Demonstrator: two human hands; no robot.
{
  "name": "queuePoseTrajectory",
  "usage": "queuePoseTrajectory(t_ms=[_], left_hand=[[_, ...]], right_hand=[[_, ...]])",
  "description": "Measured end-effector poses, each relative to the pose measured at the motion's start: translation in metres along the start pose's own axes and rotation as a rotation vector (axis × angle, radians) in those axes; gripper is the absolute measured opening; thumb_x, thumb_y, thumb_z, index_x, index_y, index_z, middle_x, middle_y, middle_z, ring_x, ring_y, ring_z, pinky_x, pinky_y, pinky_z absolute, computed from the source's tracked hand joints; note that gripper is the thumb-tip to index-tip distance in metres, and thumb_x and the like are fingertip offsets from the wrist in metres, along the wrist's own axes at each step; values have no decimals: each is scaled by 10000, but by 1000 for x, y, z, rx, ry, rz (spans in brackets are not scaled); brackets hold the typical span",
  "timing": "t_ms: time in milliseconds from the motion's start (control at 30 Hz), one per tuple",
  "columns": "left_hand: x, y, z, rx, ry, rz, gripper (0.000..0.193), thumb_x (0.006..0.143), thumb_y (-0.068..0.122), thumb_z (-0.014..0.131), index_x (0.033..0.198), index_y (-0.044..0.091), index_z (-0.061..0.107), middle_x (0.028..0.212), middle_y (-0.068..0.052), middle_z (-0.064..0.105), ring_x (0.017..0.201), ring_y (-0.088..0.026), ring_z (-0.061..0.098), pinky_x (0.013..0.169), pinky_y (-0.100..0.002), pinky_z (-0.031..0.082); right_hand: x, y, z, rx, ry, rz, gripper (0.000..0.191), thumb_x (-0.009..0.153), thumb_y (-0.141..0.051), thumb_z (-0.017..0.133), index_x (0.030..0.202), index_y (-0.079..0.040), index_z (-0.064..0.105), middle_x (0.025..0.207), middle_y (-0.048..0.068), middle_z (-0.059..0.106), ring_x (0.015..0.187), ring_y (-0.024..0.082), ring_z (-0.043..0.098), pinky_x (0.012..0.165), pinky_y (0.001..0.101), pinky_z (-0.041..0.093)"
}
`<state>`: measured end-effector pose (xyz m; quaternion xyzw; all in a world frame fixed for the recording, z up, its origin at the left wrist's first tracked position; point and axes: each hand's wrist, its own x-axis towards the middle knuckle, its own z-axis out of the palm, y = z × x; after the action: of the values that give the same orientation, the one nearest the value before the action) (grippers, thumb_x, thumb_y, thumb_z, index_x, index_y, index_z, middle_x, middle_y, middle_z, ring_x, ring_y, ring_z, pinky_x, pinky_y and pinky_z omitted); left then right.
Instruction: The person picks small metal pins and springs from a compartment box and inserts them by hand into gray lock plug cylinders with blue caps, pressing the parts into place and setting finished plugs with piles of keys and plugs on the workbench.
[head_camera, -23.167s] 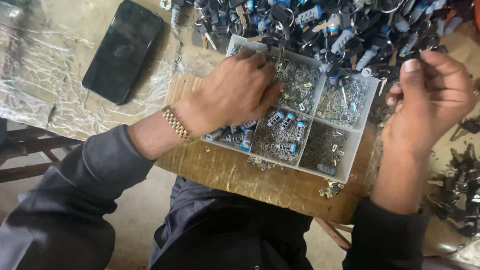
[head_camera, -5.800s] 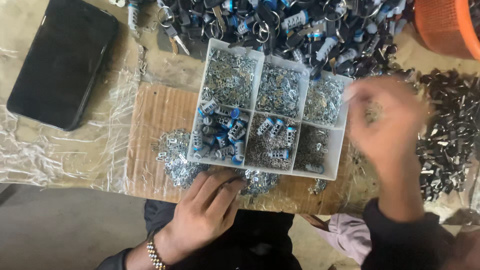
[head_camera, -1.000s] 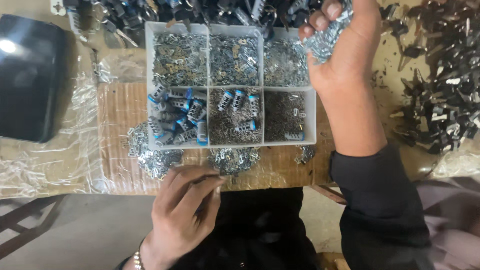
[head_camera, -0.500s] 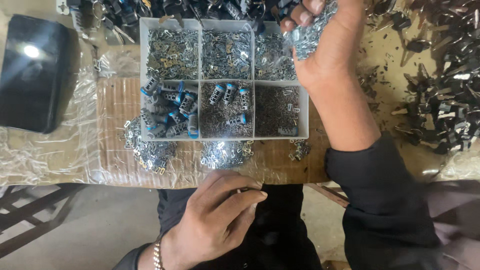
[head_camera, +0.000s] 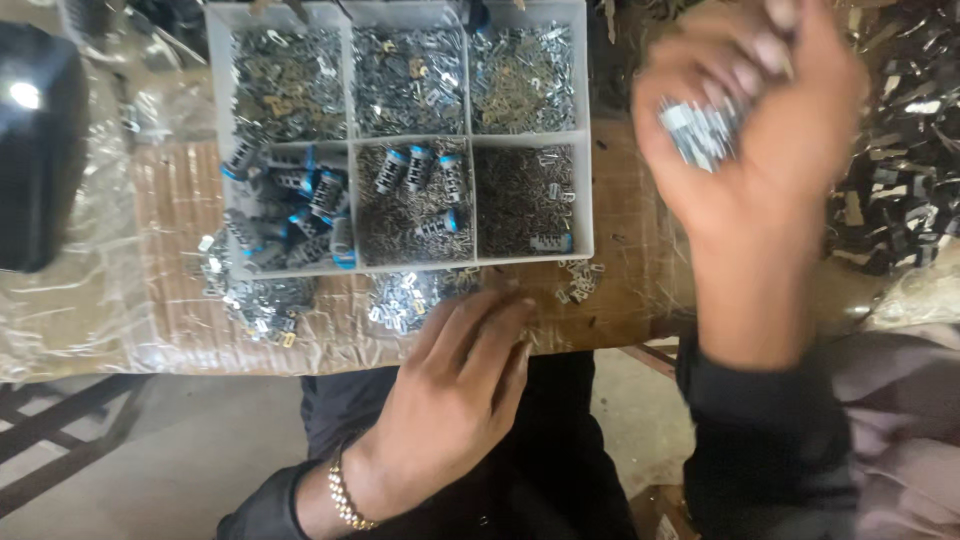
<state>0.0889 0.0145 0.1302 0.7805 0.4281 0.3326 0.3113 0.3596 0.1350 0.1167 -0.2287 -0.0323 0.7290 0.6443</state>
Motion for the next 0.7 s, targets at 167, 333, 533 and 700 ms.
queuePoseTrajectory(t_ms=[167, 333, 533, 700], left_hand=[[9, -3, 20, 91, -39, 63, 402, 915, 71, 730, 1264, -84, 606, 1269, -195, 631, 1128, -368, 611, 1015, -438, 517], [17, -6, 33, 70, -55, 93, 458, 900, 119, 757, 1270, -97, 594, 1274, -177, 629, 1165, -365, 612, 1054, -443, 503], [20, -9, 36, -26, -66, 49, 479, 864, 58, 747, 1298, -84, 604, 1272, -157, 643, 1163, -366, 610, 1054, -431, 504], [19, -13, 35, -59, -55, 32, 508, 836, 14, 708, 1318, -101, 598, 1276, -182, 637, 1180, -366, 613, 1062, -426, 510]], right_hand=[[-79, 35, -29, -180, 95, -264, 443, 1225, -296, 464, 816, -139, 524, 685, -43, 489, 579, 46, 434, 581, 204, 402], [-103, 83, -38, -173, 124, -359, 435, 1224, -320, 447, 837, -126, 487, 745, -37, 443, 664, 82, 407, 659, 247, 374], [-104, 114, -25, -445, 112, -572, 425, 1237, -306, 437, 857, -116, 431, 797, 11, 440, 700, 123, 397, 698, 279, 374], [-104, 124, -23, -513, 210, -645, 311, 1154, -311, 417, 918, -109, 436, 810, 26, 438, 744, 157, 417, 728, 310, 408]])
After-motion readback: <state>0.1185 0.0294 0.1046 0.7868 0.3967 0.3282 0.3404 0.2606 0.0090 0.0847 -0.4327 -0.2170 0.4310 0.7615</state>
